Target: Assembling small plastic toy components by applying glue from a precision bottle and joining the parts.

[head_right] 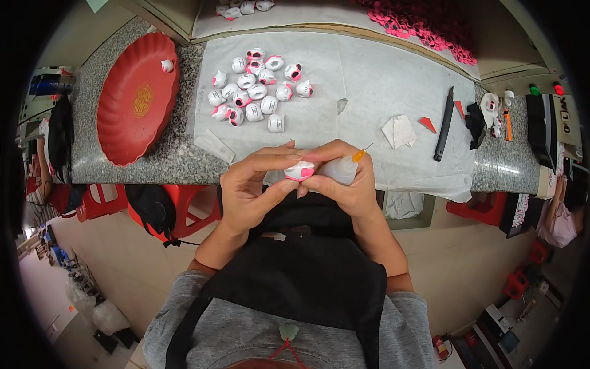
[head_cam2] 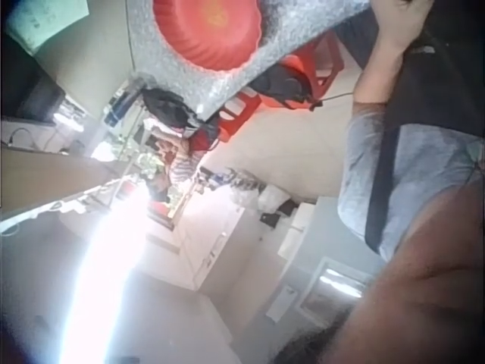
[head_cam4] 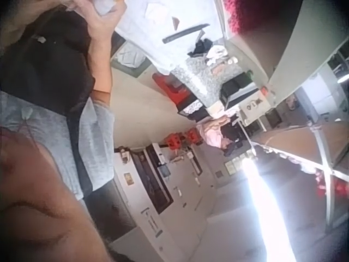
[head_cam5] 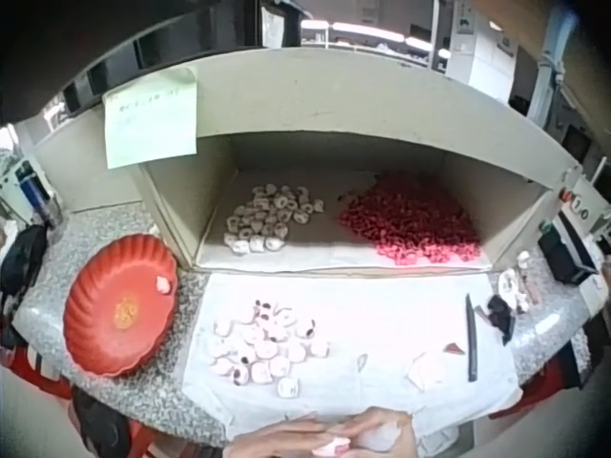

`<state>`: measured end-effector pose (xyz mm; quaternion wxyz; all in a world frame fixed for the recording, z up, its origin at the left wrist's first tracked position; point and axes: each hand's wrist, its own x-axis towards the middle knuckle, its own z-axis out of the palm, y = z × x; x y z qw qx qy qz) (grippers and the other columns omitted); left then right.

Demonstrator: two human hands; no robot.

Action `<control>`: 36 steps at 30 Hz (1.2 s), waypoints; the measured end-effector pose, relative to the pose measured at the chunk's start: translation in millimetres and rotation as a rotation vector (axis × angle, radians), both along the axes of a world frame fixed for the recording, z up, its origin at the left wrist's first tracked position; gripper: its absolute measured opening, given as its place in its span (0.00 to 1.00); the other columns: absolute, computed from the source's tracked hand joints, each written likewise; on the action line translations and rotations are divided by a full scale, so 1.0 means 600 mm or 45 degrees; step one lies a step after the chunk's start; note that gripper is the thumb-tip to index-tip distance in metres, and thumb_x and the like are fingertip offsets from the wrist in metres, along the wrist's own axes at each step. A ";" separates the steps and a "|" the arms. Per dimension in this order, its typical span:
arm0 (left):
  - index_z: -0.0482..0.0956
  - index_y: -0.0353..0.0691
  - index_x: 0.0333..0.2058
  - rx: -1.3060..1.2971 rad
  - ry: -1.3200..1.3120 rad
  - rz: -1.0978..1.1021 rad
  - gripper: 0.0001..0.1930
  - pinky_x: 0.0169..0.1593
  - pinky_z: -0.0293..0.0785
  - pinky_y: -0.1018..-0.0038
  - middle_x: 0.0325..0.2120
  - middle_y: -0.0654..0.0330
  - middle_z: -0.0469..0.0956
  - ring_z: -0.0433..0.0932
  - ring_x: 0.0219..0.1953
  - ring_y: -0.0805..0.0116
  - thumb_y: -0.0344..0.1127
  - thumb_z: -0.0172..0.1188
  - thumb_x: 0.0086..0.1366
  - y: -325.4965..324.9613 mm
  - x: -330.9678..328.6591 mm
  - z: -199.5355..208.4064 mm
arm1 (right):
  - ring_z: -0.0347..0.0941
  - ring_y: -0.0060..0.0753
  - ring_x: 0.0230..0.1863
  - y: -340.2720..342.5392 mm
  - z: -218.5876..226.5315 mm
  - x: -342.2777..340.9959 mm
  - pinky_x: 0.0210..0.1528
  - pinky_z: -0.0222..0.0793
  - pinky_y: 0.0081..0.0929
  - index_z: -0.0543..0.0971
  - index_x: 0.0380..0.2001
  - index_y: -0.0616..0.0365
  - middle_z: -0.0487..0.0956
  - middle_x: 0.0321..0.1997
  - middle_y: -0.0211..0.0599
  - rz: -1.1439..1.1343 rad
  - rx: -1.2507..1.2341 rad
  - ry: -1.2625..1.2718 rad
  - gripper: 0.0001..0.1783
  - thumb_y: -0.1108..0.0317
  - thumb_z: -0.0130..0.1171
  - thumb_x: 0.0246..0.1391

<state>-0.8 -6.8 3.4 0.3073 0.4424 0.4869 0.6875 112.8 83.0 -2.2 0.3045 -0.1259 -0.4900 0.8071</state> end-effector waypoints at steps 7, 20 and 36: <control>0.72 0.34 0.32 0.039 -0.090 -0.016 0.11 0.50 0.57 0.65 0.32 0.56 0.73 0.71 0.37 0.65 0.21 0.53 0.46 0.001 0.002 -0.008 | 0.68 0.32 0.20 0.000 0.001 0.002 0.20 0.66 0.21 0.66 0.27 0.65 0.69 0.23 0.46 0.018 -0.030 -0.044 0.13 0.79 0.54 0.34; 0.70 0.31 0.36 0.126 -0.314 -0.123 0.12 0.52 0.51 0.66 0.36 0.51 0.70 0.70 0.34 0.71 0.23 0.49 0.51 0.009 0.013 -0.024 | 0.70 0.29 0.22 0.003 -0.008 0.003 0.24 0.67 0.21 0.68 0.29 0.67 0.72 0.24 0.45 -0.031 0.016 0.113 0.10 0.83 0.52 0.37; 0.70 0.31 0.36 0.113 -0.368 -0.052 0.12 0.53 0.51 0.64 0.34 0.52 0.70 0.70 0.35 0.69 0.21 0.50 0.49 0.006 0.018 -0.022 | 0.70 0.29 0.22 -0.005 -0.014 0.000 0.24 0.67 0.20 0.68 0.30 0.67 0.72 0.25 0.45 -0.059 -0.041 0.113 0.11 0.83 0.51 0.38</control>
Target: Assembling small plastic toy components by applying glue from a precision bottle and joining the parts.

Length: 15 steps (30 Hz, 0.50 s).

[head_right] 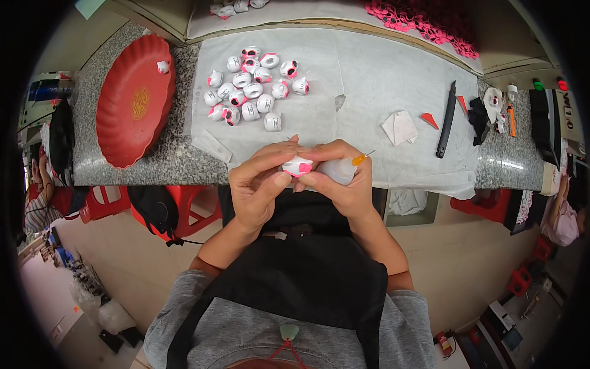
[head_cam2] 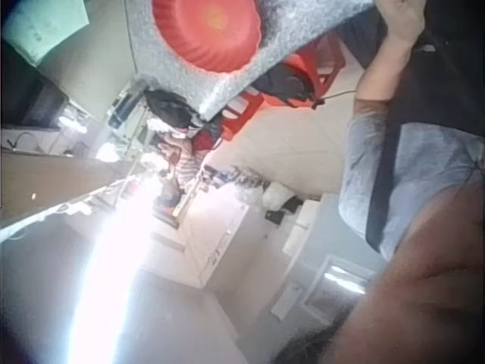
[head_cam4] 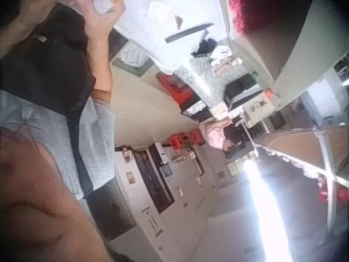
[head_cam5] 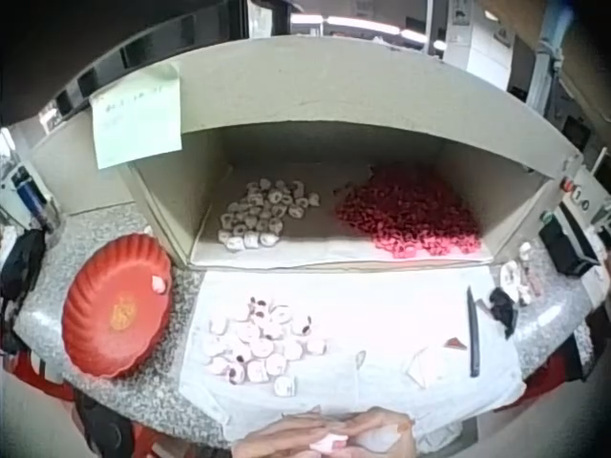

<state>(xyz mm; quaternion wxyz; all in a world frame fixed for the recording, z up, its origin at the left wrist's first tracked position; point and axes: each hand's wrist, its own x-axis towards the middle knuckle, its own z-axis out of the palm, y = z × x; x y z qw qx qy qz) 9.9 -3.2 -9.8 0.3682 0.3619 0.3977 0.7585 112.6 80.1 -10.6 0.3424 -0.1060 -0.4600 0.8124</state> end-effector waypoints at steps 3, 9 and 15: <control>0.70 0.31 0.36 -0.004 -0.002 0.011 0.12 0.53 0.50 0.64 0.34 0.52 0.70 0.70 0.34 0.69 0.21 0.50 0.49 -0.001 0.001 0.000 | 0.70 0.29 0.22 0.000 0.002 -0.002 0.24 0.66 0.19 0.68 0.30 0.67 0.71 0.24 0.44 0.007 0.014 0.024 0.11 0.83 0.51 0.38; 0.69 0.30 0.37 -0.050 -0.258 -0.091 0.12 0.46 0.61 0.73 0.37 0.52 0.68 0.69 0.33 0.72 0.22 0.48 0.51 -0.006 0.006 -0.003 | 0.69 0.28 0.22 0.001 0.003 -0.002 0.24 0.66 0.18 0.69 0.30 0.67 0.71 0.23 0.44 -0.011 0.052 -0.001 0.11 0.83 0.51 0.38; 0.68 0.31 0.39 -0.036 -0.301 -0.179 0.12 0.36 0.66 0.81 0.39 0.53 0.67 0.68 0.35 0.73 0.23 0.46 0.53 -0.003 0.003 -0.005 | 0.69 0.27 0.23 0.003 0.005 -0.002 0.24 0.66 0.18 0.71 0.29 0.68 0.72 0.24 0.43 -0.113 0.259 -0.008 0.11 0.85 0.52 0.35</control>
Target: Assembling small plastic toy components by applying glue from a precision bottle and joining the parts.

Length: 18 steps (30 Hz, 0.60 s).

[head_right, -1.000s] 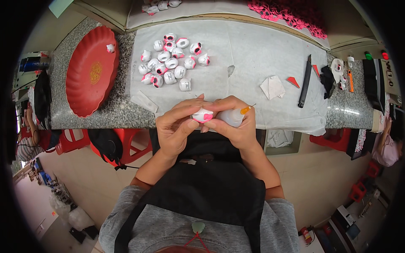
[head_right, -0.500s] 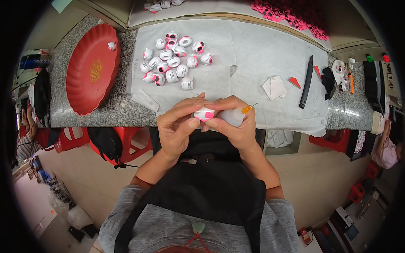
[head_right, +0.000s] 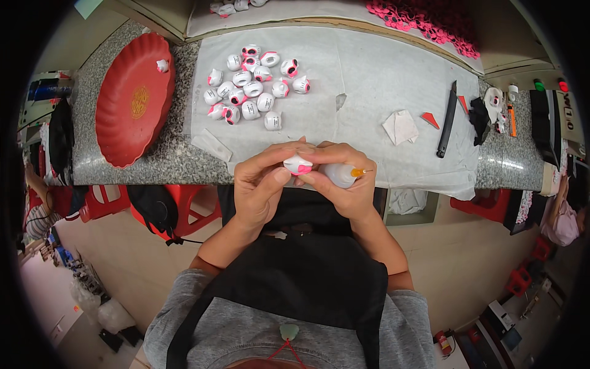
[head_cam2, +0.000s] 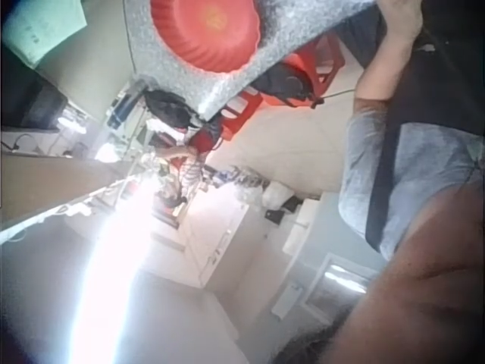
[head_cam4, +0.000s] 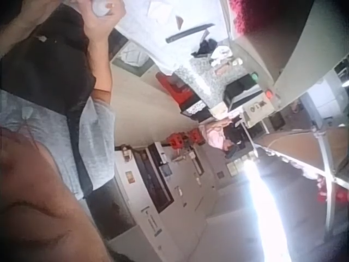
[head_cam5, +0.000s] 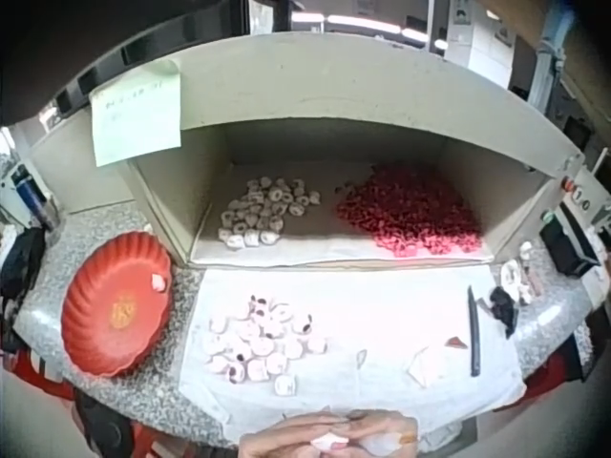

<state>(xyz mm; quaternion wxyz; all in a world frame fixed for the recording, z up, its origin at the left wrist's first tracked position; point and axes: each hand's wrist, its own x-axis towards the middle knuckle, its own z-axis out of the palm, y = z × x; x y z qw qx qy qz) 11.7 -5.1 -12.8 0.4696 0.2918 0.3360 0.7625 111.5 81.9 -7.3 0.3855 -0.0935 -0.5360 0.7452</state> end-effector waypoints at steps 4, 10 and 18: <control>0.68 0.30 0.38 -0.102 -0.047 0.019 0.14 0.53 0.50 0.62 0.38 0.46 0.68 0.65 0.44 0.57 0.27 0.47 0.51 -0.001 0.003 0.002 | 0.69 0.26 0.24 0.001 0.004 0.000 0.26 0.67 0.19 0.71 0.29 0.69 0.73 0.27 0.43 -0.044 0.095 -0.042 0.12 0.86 0.52 0.34; 0.68 0.28 0.38 -0.100 -0.037 0.009 0.14 0.53 0.49 0.62 0.38 0.45 0.67 0.65 0.44 0.57 0.27 0.45 0.51 -0.001 0.002 -0.001 | 0.68 0.26 0.25 0.004 0.003 0.001 0.25 0.66 0.18 0.72 0.29 0.69 0.73 0.27 0.43 -0.067 0.224 -0.070 0.14 0.87 0.53 0.32; 0.68 0.29 0.37 -0.074 -0.077 -0.001 0.14 0.54 0.48 0.61 0.38 0.45 0.67 0.64 0.44 0.56 0.26 0.45 0.50 0.000 -0.001 -0.002 | 0.62 0.23 0.22 -0.002 0.006 0.002 0.26 0.57 0.17 0.71 0.27 0.64 0.70 0.22 0.38 -0.126 0.213 -0.220 0.13 0.79 0.58 0.31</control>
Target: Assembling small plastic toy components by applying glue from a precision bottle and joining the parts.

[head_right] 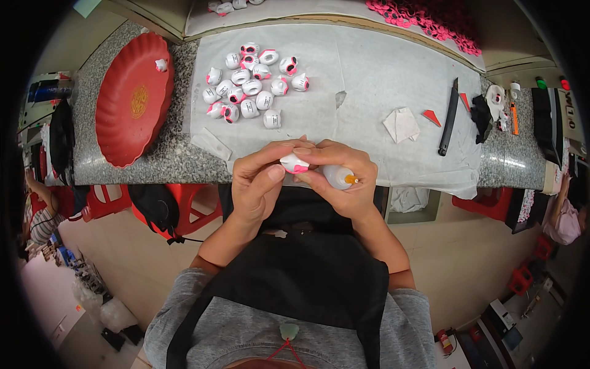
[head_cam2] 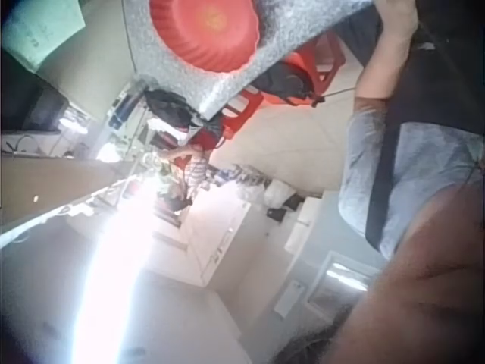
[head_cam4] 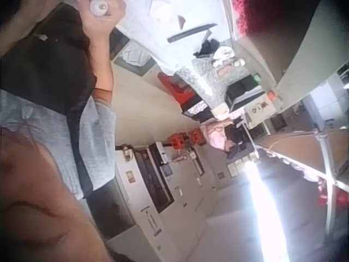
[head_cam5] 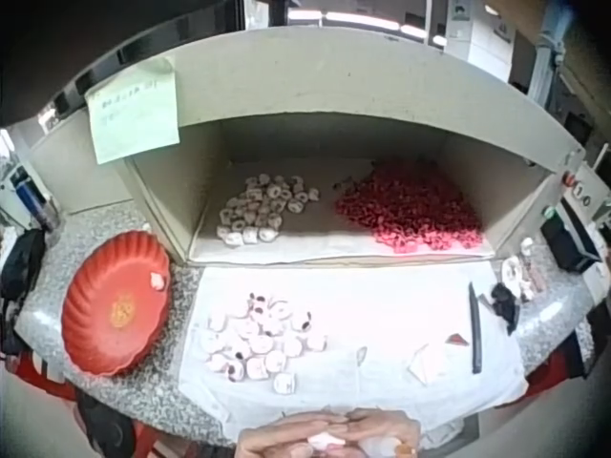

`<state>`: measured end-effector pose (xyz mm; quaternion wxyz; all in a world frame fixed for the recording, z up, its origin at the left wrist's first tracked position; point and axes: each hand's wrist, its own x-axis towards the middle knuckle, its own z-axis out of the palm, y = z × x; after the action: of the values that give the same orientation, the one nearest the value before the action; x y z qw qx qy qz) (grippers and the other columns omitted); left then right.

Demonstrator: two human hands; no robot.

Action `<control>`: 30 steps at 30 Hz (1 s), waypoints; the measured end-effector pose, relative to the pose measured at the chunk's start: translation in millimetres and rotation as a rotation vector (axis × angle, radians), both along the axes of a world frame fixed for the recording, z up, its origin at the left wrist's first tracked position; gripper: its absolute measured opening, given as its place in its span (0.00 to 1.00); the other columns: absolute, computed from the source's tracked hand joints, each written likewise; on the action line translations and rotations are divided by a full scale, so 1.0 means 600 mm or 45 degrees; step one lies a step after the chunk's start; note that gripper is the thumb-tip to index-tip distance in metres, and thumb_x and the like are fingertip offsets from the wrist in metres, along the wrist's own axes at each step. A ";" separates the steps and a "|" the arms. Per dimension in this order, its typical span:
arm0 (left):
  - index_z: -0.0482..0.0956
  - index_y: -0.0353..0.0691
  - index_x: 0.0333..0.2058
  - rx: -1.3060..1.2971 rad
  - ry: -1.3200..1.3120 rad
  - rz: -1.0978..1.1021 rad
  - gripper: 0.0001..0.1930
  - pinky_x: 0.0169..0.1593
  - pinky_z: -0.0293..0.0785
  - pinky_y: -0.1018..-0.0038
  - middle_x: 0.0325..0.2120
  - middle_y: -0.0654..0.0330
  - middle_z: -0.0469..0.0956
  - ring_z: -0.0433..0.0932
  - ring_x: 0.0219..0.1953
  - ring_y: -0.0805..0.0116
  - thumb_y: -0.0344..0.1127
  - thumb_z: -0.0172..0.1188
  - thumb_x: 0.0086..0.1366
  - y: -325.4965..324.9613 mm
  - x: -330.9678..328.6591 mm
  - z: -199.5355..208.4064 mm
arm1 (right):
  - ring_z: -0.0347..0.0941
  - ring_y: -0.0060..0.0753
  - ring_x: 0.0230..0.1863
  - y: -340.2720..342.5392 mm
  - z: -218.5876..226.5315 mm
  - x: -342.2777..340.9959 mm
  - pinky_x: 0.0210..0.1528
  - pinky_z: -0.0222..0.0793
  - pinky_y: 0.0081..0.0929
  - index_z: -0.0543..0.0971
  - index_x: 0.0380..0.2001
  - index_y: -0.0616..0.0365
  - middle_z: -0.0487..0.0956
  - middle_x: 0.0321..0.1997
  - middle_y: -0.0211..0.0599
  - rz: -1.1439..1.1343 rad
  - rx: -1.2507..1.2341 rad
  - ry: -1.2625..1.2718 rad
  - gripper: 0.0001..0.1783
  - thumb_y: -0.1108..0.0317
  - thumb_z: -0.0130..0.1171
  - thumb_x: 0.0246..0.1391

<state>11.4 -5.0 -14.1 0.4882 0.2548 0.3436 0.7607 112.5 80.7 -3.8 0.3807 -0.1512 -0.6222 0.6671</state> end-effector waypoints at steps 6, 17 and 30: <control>0.69 0.29 0.37 -0.028 0.029 0.020 0.14 0.54 0.49 0.61 0.37 0.46 0.68 0.64 0.44 0.57 0.26 0.46 0.50 0.000 0.002 0.004 | 0.62 0.22 0.23 0.000 -0.002 0.001 0.26 0.57 0.17 0.71 0.27 0.64 0.70 0.22 0.38 -0.016 -0.020 -0.021 0.13 0.78 0.58 0.31; 0.66 0.29 0.41 -0.006 -0.034 0.015 0.15 0.40 0.62 0.76 0.38 0.52 0.68 0.68 0.35 0.71 0.26 0.40 0.55 0.002 -0.007 0.012 | 0.70 0.28 0.26 -0.002 -0.015 -0.001 0.27 0.67 0.20 0.70 0.30 0.69 0.72 0.28 0.45 0.078 -0.345 0.178 0.13 0.84 0.53 0.35; 0.71 0.32 0.30 0.074 0.782 0.216 0.09 0.51 0.53 0.59 0.33 0.50 0.69 0.69 0.37 0.63 0.27 0.55 0.47 0.001 -0.017 0.010 | 0.68 0.29 0.30 -0.002 -0.004 -0.001 0.33 0.63 0.21 0.67 0.29 0.65 0.70 0.29 0.42 0.211 -0.599 0.096 0.16 0.76 0.59 0.32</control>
<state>1.2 -4.3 -8.2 0.2889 0.4567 0.4732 0.6957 112.2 79.7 -6.5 0.3020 -0.1593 -0.4453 0.8277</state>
